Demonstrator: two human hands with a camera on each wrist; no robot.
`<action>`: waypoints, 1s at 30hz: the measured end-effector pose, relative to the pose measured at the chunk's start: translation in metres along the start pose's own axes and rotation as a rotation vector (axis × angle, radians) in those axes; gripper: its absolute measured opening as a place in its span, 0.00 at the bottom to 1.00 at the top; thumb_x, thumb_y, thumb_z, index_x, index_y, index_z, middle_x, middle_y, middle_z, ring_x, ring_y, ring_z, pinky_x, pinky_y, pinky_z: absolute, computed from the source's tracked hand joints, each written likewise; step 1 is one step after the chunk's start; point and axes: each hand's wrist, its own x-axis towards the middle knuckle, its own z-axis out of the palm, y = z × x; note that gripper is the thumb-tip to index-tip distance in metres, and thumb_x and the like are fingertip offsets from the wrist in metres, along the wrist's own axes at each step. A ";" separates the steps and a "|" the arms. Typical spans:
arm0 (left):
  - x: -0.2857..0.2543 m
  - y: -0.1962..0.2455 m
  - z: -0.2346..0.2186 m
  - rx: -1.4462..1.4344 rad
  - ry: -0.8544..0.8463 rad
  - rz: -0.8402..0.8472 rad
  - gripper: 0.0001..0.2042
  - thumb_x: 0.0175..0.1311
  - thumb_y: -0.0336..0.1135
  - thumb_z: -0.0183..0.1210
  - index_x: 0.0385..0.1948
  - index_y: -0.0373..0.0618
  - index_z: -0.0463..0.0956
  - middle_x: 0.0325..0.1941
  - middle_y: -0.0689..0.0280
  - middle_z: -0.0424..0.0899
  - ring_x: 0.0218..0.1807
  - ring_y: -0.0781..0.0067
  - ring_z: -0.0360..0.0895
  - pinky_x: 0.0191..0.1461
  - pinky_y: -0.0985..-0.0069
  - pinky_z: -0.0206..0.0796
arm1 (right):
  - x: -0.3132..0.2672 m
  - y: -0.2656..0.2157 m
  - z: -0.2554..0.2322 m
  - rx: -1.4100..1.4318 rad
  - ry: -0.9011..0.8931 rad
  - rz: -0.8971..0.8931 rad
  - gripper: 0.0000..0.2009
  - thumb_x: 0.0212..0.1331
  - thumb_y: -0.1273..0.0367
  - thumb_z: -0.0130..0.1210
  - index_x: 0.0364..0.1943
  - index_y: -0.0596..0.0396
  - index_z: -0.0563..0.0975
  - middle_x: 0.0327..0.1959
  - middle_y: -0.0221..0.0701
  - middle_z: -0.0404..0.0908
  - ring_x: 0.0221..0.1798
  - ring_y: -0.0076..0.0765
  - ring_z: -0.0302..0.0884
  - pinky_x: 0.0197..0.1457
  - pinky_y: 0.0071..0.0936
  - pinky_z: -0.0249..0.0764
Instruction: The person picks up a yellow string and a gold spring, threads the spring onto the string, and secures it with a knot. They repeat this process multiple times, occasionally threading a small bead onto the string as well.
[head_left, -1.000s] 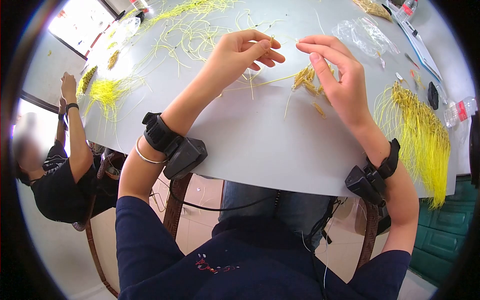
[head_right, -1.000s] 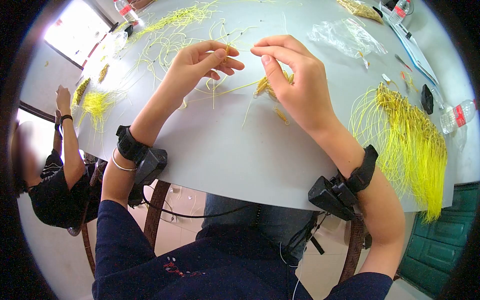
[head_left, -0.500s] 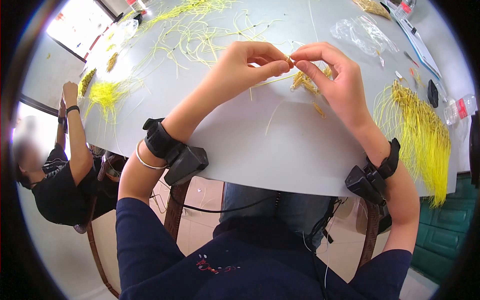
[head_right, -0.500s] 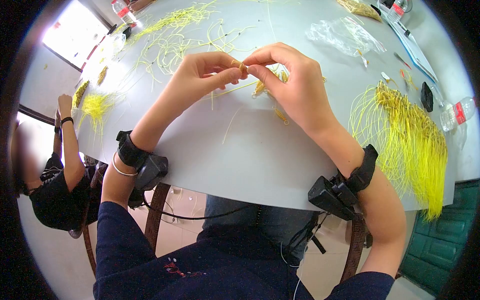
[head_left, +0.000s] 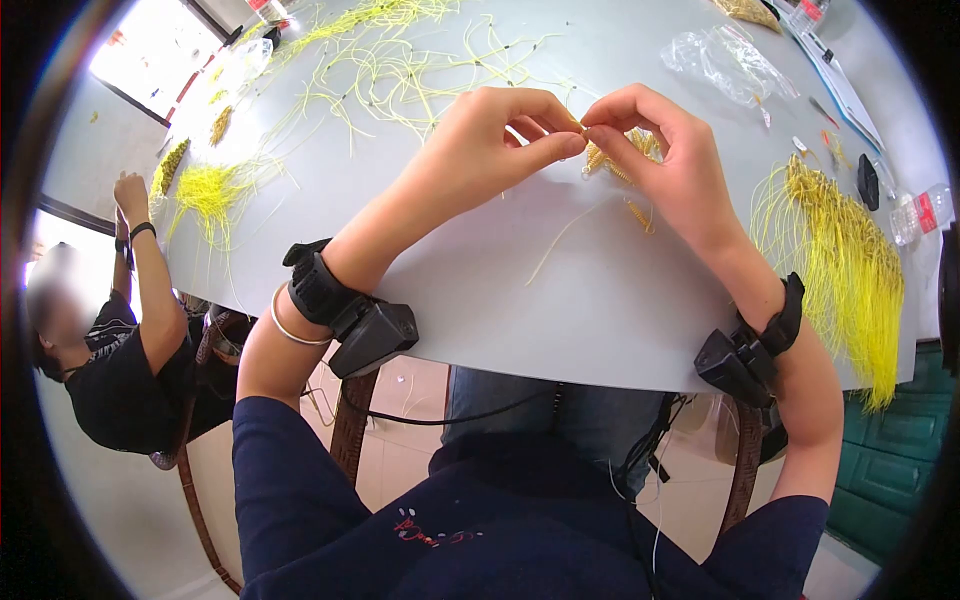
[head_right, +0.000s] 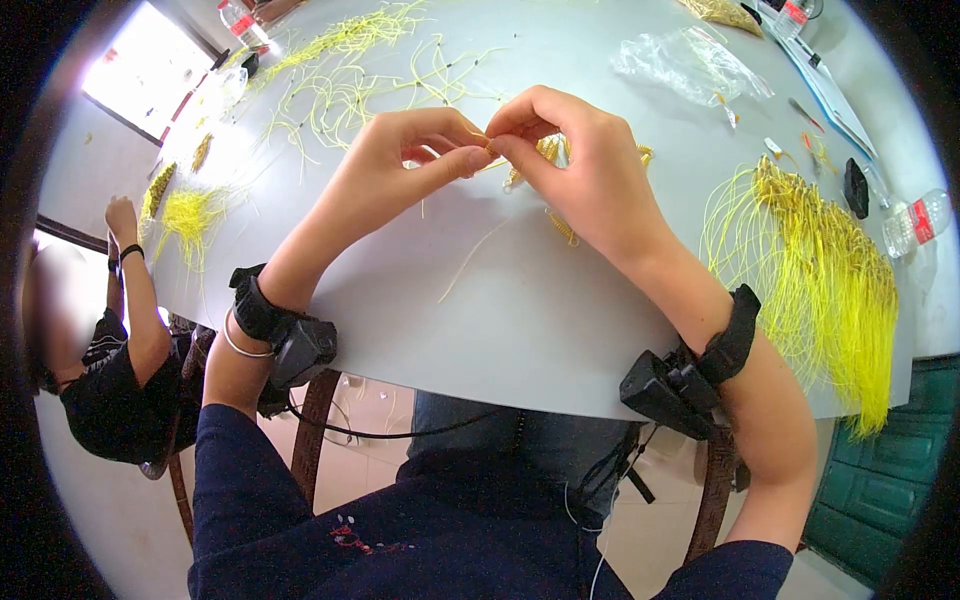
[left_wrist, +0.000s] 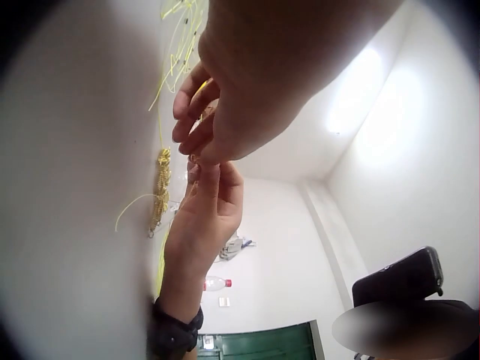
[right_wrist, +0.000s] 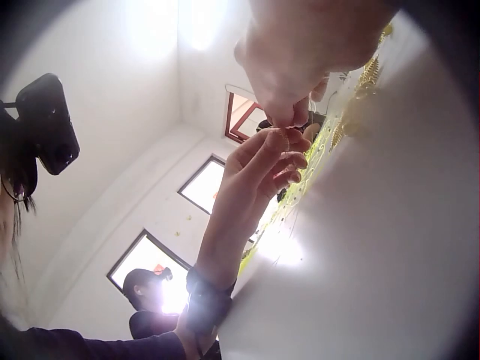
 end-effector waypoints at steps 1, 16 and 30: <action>0.000 0.000 0.001 -0.011 0.008 -0.010 0.10 0.58 0.38 0.59 0.33 0.39 0.79 0.31 0.69 0.81 0.33 0.82 0.77 0.35 0.84 0.66 | 0.000 0.000 0.000 0.010 -0.001 0.021 0.04 0.52 0.76 0.56 0.32 0.60 0.76 0.28 0.33 0.80 0.32 0.28 0.78 0.39 0.23 0.73; 0.000 -0.001 -0.001 -0.048 0.112 0.032 0.10 0.59 0.37 0.58 0.31 0.38 0.77 0.29 0.67 0.80 0.31 0.81 0.76 0.35 0.85 0.68 | -0.004 0.005 0.004 0.182 -0.087 0.211 0.07 0.56 0.71 0.54 0.30 0.63 0.76 0.22 0.27 0.76 0.24 0.16 0.68 0.29 0.15 0.66; 0.000 -0.004 0.000 -0.103 0.106 0.012 0.09 0.59 0.35 0.58 0.32 0.37 0.78 0.29 0.67 0.80 0.29 0.82 0.74 0.34 0.85 0.67 | -0.003 0.004 0.005 0.247 -0.069 0.272 0.08 0.56 0.69 0.55 0.29 0.62 0.75 0.23 0.24 0.74 0.26 0.14 0.68 0.30 0.13 0.65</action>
